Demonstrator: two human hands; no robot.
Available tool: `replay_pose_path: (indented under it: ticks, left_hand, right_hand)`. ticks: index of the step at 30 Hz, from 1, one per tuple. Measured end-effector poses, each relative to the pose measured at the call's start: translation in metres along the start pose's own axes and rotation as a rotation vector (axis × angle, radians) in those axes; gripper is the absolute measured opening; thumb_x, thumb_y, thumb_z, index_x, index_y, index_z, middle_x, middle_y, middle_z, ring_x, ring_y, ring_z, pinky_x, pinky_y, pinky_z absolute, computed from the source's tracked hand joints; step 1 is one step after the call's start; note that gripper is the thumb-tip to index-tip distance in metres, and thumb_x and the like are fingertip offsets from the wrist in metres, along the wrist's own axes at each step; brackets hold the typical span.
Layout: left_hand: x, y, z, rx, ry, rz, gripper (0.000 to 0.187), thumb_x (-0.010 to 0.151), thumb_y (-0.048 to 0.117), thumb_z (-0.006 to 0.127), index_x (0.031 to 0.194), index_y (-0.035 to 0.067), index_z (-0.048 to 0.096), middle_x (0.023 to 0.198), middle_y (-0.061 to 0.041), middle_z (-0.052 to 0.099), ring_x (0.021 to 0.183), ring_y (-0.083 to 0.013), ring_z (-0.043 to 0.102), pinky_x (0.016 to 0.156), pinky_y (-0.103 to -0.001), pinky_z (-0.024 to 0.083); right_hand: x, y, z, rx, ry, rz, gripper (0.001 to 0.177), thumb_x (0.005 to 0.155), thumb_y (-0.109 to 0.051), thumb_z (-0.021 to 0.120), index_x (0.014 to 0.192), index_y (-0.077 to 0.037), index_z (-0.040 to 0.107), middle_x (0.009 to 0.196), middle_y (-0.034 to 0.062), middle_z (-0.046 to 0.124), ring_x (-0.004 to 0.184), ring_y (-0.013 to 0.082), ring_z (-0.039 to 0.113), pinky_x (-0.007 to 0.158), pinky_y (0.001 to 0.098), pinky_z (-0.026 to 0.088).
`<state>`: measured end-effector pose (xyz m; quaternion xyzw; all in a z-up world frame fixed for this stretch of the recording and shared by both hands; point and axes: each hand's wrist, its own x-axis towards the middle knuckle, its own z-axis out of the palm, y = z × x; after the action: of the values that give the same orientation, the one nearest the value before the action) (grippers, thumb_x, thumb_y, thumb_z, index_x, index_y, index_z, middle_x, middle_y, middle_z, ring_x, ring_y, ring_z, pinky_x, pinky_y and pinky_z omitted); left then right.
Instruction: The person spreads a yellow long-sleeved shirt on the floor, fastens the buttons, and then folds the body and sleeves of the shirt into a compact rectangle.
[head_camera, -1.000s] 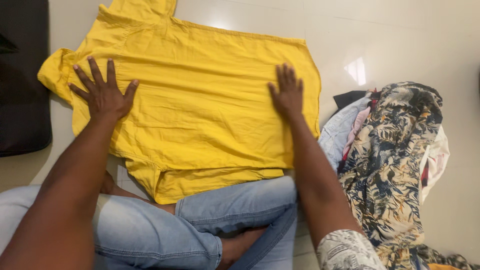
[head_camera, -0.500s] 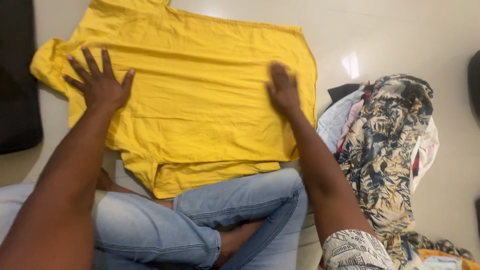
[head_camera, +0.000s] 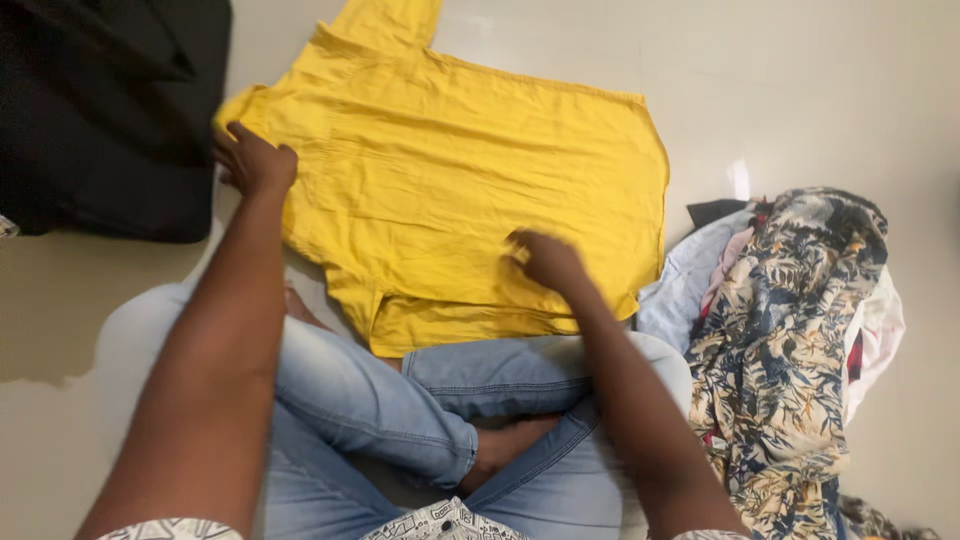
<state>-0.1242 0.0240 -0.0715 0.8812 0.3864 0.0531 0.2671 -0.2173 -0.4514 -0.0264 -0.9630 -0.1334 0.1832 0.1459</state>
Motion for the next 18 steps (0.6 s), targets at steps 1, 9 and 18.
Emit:
replay_pose_path:
  ticks: [1,9,18]
  left_hand:
    - [-0.008,-0.001,-0.007,-0.051,-0.051,-0.144,0.092,0.08,0.026,0.077,0.153,0.004,0.026,0.157,-0.023,0.026,0.142,-0.043,0.029,0.109,-0.061,0.032]
    - [-0.026,-0.037,0.011,-0.347,-0.389,-0.542,0.085,0.081,0.037,0.071,0.152,-0.002,0.046,0.155,-0.023,0.054,0.137,-0.0375,0.06,0.114,-0.047,0.049]
    - [-0.032,-0.04,-0.027,-0.196,-0.797,-0.189,0.096,0.081,0.025,0.085,0.157,0.0,0.031,0.154,-0.03,0.044,0.136,-0.0489,0.045,0.112,-0.059,0.037]
  right_hand:
    - [-0.013,-0.027,0.013,0.019,-0.044,0.0,0.042,0.092,-0.045,0.069,0.127,-0.023,0.067,0.124,0.0019,0.074,0.114,0.0245,0.069,0.092,0.0408,0.054]
    - [-0.044,-0.12,0.055,-0.164,0.256,-0.427,0.037,0.083,-0.03,0.072,0.109,-0.008,0.059,0.108,0.0103,0.062,0.104,0.0311,0.062,0.081,0.0485,0.052]
    - [-0.029,-0.051,0.038,-0.13,0.145,-0.3,0.018,0.089,-0.017,0.061,0.107,-0.012,0.062,0.106,0.0107,0.069,0.098,0.0344,0.069,0.075,0.0511,0.055]
